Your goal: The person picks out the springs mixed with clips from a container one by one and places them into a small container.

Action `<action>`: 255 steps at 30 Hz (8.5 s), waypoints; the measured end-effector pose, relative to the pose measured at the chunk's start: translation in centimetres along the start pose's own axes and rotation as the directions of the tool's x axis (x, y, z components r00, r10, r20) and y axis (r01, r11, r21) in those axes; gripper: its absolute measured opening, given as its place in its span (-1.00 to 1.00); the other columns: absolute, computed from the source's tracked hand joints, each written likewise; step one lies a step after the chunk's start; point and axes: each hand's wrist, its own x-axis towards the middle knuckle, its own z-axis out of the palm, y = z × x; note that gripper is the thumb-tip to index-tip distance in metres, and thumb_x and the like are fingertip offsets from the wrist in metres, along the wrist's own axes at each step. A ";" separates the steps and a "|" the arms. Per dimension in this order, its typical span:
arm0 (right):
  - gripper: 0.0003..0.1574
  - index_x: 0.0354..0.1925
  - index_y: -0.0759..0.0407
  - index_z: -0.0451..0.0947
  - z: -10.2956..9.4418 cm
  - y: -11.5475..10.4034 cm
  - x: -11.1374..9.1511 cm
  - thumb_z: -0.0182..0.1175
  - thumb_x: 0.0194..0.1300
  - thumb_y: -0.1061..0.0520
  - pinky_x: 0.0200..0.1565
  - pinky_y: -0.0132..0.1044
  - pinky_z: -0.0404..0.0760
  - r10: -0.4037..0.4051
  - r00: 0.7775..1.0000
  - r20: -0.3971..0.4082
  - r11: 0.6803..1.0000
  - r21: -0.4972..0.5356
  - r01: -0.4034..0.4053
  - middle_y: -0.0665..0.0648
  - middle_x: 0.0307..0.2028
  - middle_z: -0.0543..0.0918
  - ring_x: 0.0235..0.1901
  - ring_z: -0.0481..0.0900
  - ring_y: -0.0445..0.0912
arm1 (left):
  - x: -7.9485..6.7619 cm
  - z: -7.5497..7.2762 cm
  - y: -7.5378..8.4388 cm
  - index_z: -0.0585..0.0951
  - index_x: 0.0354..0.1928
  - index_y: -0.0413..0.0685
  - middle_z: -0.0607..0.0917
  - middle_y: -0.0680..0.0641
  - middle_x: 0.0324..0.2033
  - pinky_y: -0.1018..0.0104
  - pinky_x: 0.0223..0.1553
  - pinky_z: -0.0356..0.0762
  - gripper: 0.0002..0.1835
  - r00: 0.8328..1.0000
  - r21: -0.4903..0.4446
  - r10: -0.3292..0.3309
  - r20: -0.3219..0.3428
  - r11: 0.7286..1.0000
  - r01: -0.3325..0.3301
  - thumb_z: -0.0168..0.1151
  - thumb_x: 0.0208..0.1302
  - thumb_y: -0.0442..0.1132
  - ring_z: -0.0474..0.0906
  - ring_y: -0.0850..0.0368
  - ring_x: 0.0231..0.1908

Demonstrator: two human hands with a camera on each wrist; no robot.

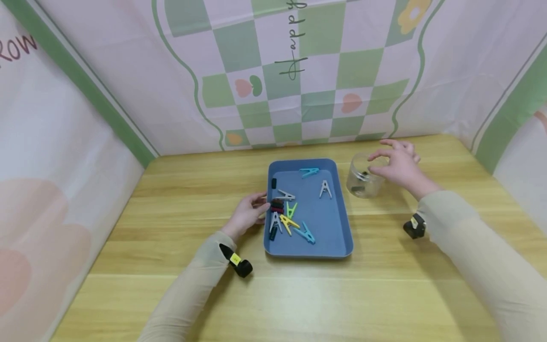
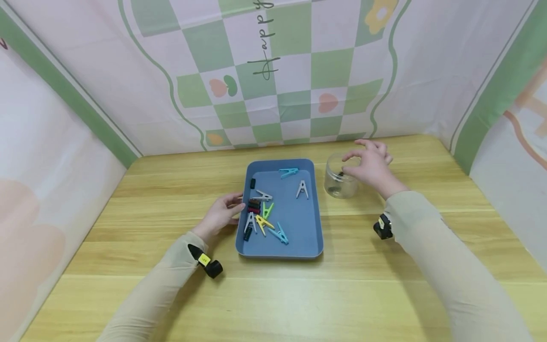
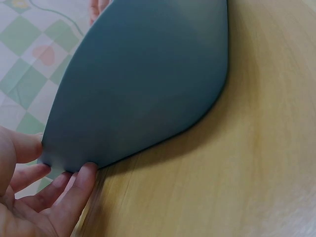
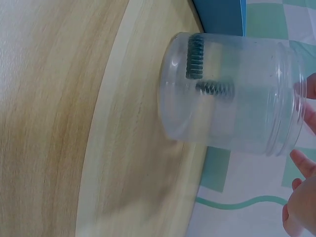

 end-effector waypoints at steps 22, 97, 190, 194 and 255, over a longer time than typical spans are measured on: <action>-0.54 -0.01 0.31 0.52 0.3 -0.5 -0.1 0.26 0.16 0.10 0.16 0.41 -0.18 -0.023 1.000 -0.014 1.000 0.012 0.023 0.43 0.37 0.07 0.28 -0.16 0.43 | 0.0 -0.1 0.0 0.32 0.34 -0.06 0.46 -0.21 0.19 0.19 -0.09 0.68 -0.46 1.000 -0.018 -0.010 0.013 1.000 0.010 0.12 0.33 -0.32 0.45 -0.10 0.14; -0.28 0.29 0.06 0.37 8.6 -12.4 2.4 0.20 0.23 -0.15 0.34 0.38 -0.26 -0.160 0.884 0.440 0.965 -0.120 0.234 0.28 0.47 -0.08 0.41 -0.23 0.32 | 0.0 -0.2 -0.2 0.33 0.34 -0.04 0.45 -0.21 0.20 0.20 -0.05 0.66 -0.48 1.000 -0.041 -0.009 0.016 0.999 0.010 0.12 0.34 -0.28 0.44 -0.10 0.15; -0.45 0.12 -0.11 0.56 16.9 -12.8 6.4 0.24 0.21 -0.23 0.35 0.34 -0.29 -0.045 0.945 0.325 0.945 -0.294 0.146 0.20 0.49 -0.18 0.42 -0.28 0.31 | -1.9 0.0 1.5 0.31 0.33 -0.19 0.46 -0.29 0.16 0.16 -0.07 0.67 -0.49 1.000 -0.006 0.017 0.021 1.000 -0.017 0.07 0.37 -0.33 0.44 -0.14 0.13; -0.47 0.11 -0.10 0.58 16.9 -12.9 6.4 0.24 0.21 -0.21 0.34 0.35 -0.30 -0.047 0.946 0.320 0.949 -0.281 0.142 0.19 0.49 -0.18 0.42 -0.28 0.30 | -0.6 -0.1 0.1 0.33 0.33 -0.11 0.47 -0.25 0.16 0.17 -0.09 0.68 -0.49 1.000 -0.021 0.017 0.015 1.000 -0.017 0.10 0.36 -0.28 0.44 -0.11 0.13; -0.49 0.06 0.10 0.59 14.4 -13.2 5.5 0.31 0.15 -0.05 0.29 0.26 -0.14 -0.113 0.976 0.184 0.988 0.129 0.090 0.16 0.46 -0.03 0.40 -0.26 0.25 | -0.2 0.1 -0.7 0.37 0.31 -0.07 0.48 -0.22 0.15 0.22 -0.14 0.70 -0.51 1.000 -0.015 0.018 -0.020 1.000 -0.018 0.11 0.35 -0.27 0.47 -0.08 0.09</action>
